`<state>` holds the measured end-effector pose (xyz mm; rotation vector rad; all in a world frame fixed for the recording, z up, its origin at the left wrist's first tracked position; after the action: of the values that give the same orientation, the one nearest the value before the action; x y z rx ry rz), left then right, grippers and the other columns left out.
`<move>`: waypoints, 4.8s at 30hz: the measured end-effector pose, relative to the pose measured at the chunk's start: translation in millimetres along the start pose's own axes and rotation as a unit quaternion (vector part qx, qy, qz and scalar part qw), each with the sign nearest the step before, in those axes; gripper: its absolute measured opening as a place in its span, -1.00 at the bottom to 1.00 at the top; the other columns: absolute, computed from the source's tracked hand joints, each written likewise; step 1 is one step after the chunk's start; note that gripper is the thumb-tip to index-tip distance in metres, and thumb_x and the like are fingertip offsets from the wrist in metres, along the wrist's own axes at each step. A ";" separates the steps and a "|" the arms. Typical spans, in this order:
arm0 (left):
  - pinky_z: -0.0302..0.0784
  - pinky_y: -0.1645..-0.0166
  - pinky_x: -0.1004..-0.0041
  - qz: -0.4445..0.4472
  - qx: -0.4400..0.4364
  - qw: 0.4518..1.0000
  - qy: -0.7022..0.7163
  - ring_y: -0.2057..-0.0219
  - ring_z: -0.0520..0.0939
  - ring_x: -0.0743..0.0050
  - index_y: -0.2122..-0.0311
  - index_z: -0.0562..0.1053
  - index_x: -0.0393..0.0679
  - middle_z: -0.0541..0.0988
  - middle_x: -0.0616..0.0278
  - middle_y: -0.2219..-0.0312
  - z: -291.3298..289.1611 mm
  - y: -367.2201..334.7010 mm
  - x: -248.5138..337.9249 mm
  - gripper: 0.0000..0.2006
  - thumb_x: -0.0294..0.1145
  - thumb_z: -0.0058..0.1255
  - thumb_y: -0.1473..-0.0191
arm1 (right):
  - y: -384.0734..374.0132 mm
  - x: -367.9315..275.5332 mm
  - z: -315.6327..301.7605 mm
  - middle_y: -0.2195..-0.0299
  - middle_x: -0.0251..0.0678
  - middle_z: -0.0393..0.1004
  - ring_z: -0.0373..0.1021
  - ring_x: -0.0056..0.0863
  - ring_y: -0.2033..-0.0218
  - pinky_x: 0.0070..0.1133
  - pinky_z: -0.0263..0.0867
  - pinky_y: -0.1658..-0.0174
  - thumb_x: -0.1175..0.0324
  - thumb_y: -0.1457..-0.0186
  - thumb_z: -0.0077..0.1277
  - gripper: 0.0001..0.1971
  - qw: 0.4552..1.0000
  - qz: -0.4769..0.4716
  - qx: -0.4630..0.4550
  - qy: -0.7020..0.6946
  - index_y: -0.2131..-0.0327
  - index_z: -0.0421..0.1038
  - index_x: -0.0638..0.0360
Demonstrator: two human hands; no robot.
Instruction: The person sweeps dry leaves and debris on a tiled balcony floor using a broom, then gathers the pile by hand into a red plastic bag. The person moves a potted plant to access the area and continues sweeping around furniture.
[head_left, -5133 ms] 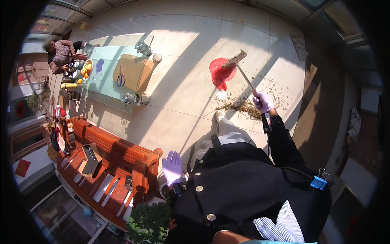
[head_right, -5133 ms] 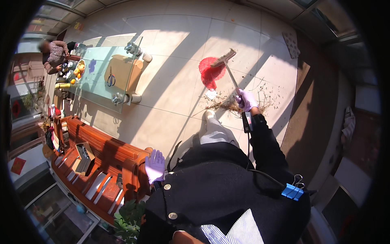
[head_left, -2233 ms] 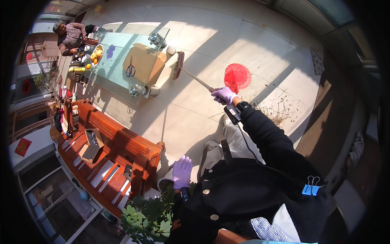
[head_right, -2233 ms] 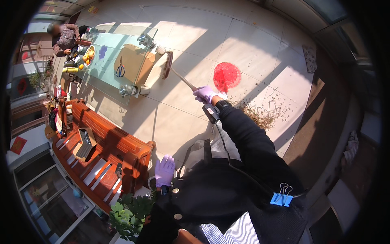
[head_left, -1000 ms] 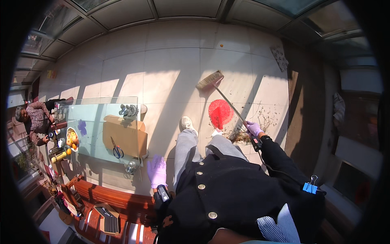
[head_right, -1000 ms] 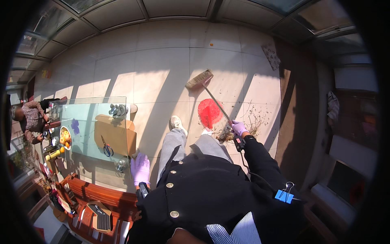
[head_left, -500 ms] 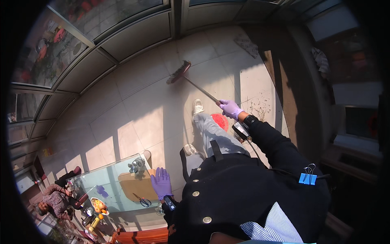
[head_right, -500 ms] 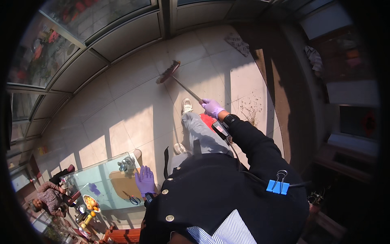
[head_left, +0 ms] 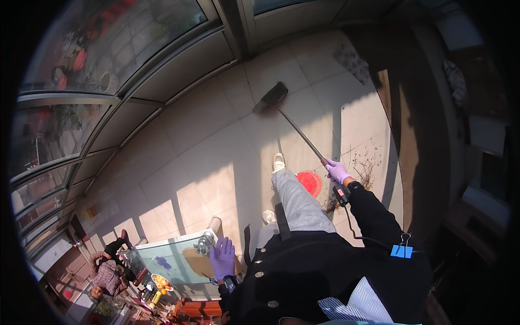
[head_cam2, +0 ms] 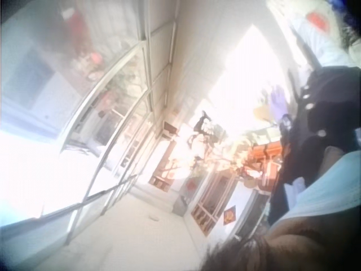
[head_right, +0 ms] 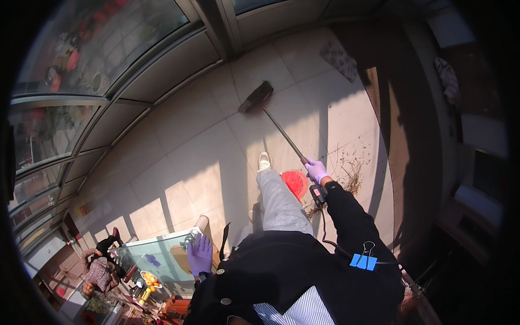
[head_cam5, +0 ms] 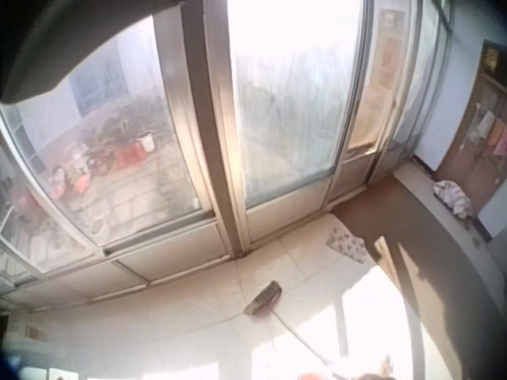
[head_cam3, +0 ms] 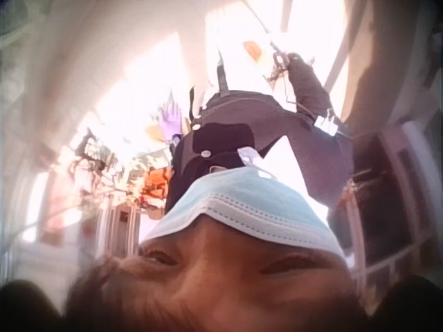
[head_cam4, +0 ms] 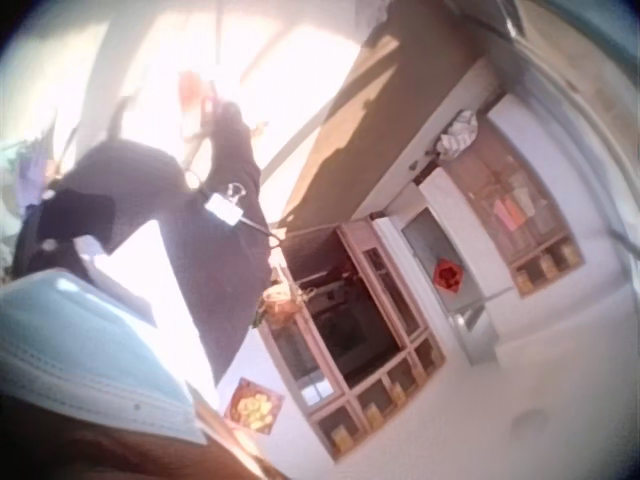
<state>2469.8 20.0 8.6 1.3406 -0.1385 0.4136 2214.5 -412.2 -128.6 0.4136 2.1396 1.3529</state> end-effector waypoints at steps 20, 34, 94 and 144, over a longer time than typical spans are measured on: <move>0.24 -0.11 0.29 0.009 -0.060 0.998 0.032 -0.02 0.35 0.21 -0.07 0.24 -0.27 0.32 -0.03 -0.01 76.2 -57.6 70.8 -0.46 -0.03 -0.23 -0.13 | 53.4 -254.2 189.4 0.32 0.00 0.45 0.36 0.01 0.26 -0.34 0.29 0.19 0.21 -0.05 -0.15 -0.65 0.812 -0.436 -0.141 0.361 0.11 0.33 0.15; 0.27 -0.08 0.32 0.078 0.051 0.979 0.180 0.00 0.38 0.23 -0.06 0.27 -0.25 0.35 0.05 0.00 -63.5 -73.7 239.2 -0.47 -0.02 -0.26 -0.14 | -1.5 -445.2 449.9 0.42 -0.24 0.52 0.47 -0.38 0.42 -0.53 0.35 0.29 0.08 -0.05 -0.09 -0.68 0.848 -0.281 -0.131 0.430 0.20 0.47 0.00; 0.17 -0.15 0.33 -0.102 -0.162 0.936 -0.296 -0.10 0.27 0.20 -0.09 0.22 -0.27 0.28 0.01 -0.07 383.3 -150.5 78.3 -0.41 0.00 -0.19 -0.10 | -29.3 -180.8 -128.9 0.54 -0.30 0.48 0.41 -0.54 0.64 -0.58 0.30 0.51 0.08 -0.11 -0.15 -0.61 0.981 -0.067 0.142 -0.113 0.07 0.38 0.07; 0.38 0.01 0.35 -0.233 -0.226 0.749 -0.578 0.08 0.47 0.25 0.04 0.38 -0.22 0.46 0.09 0.11 750.3 -144.4 -249.3 -0.53 -0.05 -0.16 -0.11 | 104.1 154.0 -205.5 0.60 -0.37 0.44 0.22 -0.65 0.80 -0.66 0.08 0.75 0.30 -0.12 -0.10 -0.63 0.690 0.281 0.328 -0.581 0.00 0.32 0.16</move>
<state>2396.6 -779.4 -31.5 0.9169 -0.8573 -0.8980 1963.0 -432.1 -14.0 1.7630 1.2481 0.1867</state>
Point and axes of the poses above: each hand's wrist, its own y-axis away from the middle knuckle, its own z-axis out of the palm, x = y × z, the point moved 5 cm from there along -y, towards the middle knuckle
